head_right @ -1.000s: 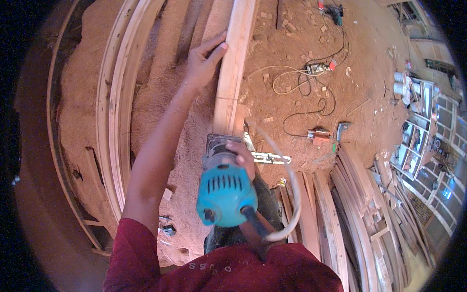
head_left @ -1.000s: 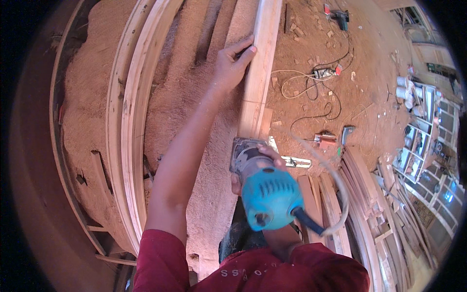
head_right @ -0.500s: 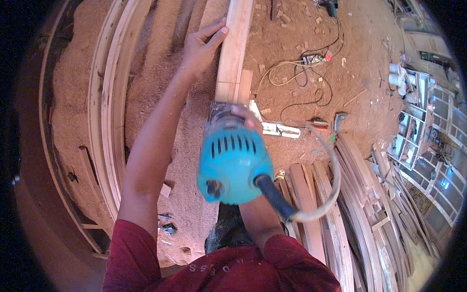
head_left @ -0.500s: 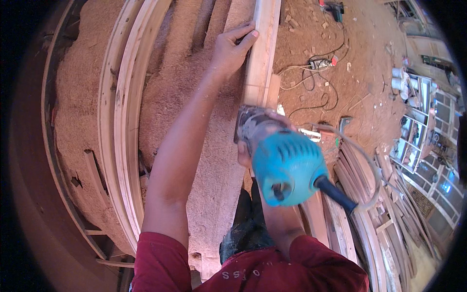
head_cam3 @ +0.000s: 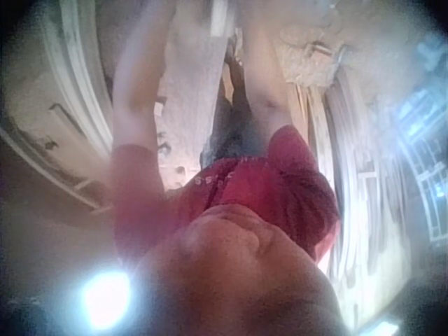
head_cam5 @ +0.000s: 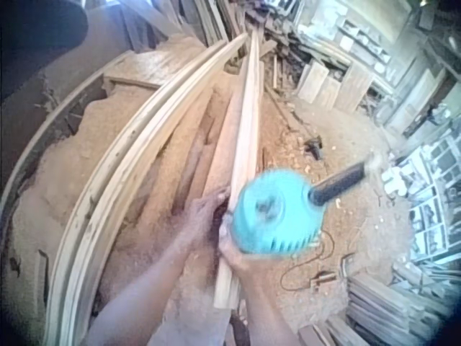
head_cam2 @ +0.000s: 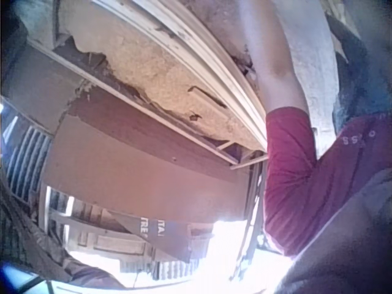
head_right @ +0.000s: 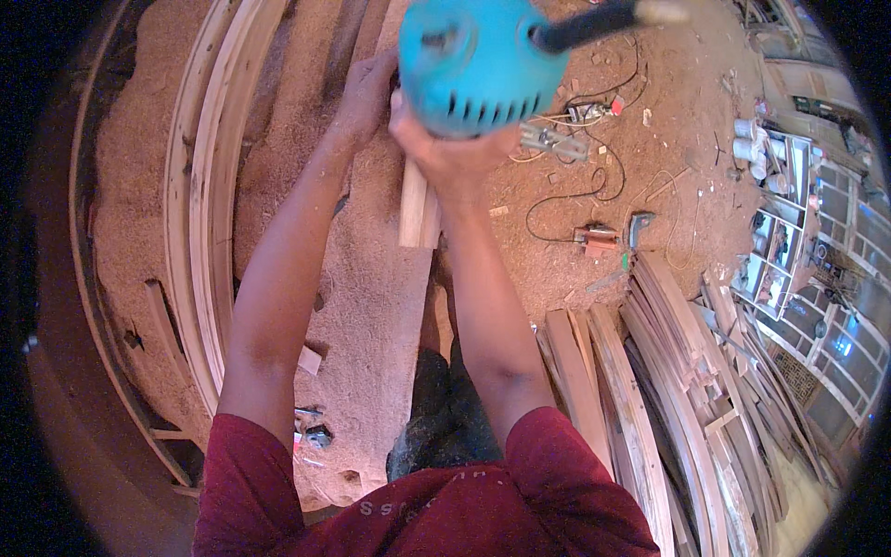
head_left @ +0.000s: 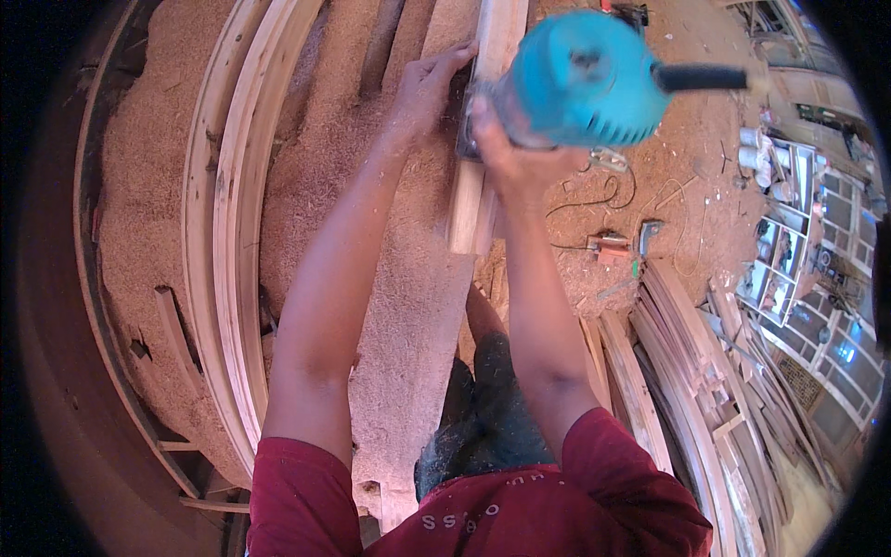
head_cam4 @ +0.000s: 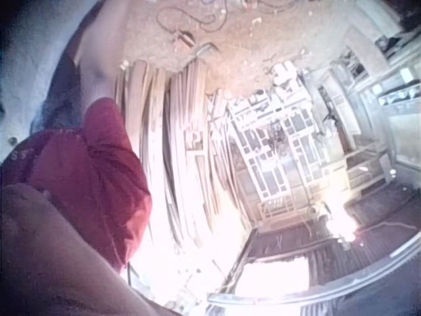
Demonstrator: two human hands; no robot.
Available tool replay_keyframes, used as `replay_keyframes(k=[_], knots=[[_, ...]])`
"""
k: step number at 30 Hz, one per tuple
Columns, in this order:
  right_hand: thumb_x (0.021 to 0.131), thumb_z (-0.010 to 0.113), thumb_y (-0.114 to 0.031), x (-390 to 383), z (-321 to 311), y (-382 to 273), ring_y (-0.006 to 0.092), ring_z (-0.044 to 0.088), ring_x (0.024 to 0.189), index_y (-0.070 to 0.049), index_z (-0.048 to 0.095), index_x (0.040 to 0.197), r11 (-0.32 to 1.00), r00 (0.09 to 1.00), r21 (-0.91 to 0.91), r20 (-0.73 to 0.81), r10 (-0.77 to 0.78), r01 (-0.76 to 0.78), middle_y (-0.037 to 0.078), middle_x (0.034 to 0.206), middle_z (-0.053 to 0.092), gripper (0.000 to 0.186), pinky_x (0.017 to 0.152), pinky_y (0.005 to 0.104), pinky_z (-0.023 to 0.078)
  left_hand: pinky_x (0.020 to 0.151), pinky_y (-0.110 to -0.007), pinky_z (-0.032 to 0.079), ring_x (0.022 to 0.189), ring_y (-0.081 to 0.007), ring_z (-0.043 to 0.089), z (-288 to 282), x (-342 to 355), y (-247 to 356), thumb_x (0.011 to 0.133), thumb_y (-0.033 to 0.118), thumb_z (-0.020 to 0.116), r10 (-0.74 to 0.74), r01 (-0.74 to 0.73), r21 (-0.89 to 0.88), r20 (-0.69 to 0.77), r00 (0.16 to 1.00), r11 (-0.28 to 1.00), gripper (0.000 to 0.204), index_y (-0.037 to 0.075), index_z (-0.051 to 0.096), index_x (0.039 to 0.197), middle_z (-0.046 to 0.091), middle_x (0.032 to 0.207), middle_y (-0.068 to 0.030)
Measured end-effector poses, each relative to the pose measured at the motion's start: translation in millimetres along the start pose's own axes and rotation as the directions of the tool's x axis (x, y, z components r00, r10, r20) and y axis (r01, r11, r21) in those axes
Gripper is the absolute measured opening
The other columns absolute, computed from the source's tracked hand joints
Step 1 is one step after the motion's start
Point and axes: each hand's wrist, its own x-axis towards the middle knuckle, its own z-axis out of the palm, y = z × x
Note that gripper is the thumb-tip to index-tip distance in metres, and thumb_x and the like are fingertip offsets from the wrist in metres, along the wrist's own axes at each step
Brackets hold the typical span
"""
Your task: The person holds a wood router and a wooden component. They use a wrench to adjust the router, then guide the power tool along the edges of curved wooden boards while they are stacked.
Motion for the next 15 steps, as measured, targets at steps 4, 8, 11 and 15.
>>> replay_keyframes(k=[4,8,11,15], knots=[[0.077,0.078,-0.023,-43,-44,-24,0.0279,0.06,0.105,-0.006,0.052,0.127,0.983,0.967,0.056,0.197,0.164,-0.178,0.015,0.12,0.059,0.058,0.094,0.046,0.048,0.104,-0.031,0.043,0.12,-0.0178,0.057,-6,9,-15,0.094,0.025,0.066,0.205,-0.206,0.201,0.026,0.978,0.958,0.039,0.004,0.065,0.126,0.064,0.129,-0.0127],[0.089,0.063,-0.023,-116,-78,-44,0.0368,0.061,0.105,-0.008,0.05,0.13,0.963,0.968,0.192,0.198,0.152,-0.19,0.021,0.119,0.06,0.046,0.094,0.0534,0.047,0.109,-0.033,0.04,0.128,-0.0217,0.053,1,7,-11,0.093,0.022,0.068,0.243,-0.248,0.22,0.049,0.969,0.943,0.04,0.002,0.063,0.128,0.059,0.136,-0.0161],[0.097,0.052,-0.024,-135,-84,-41,0.0435,0.062,0.105,-0.011,0.048,0.132,0.962,0.981,0.254,0.187,0.051,-0.098,0.027,0.118,0.061,0.037,0.093,0.059,0.046,0.108,-0.033,0.041,0.127,-0.0221,0.054,1,2,-6,0.093,0.024,0.068,0.254,-0.253,0.263,0.034,0.967,0.931,0.041,0.002,0.063,0.127,0.06,0.135,-0.0168],[0.103,0.042,-0.023,-130,-88,-37,0.045,0.063,0.104,-0.012,0.043,0.136,0.967,0.977,0.249,0.212,-0.007,-0.047,0.028,0.116,0.061,0.036,0.093,0.0605,0.045,0.108,-0.033,0.04,0.128,-0.0221,0.054,4,-1,-6,0.094,0.025,0.068,0.241,-0.238,0.254,0.017,0.97,0.938,0.042,0.001,0.063,0.128,0.059,0.136,-0.0169]])
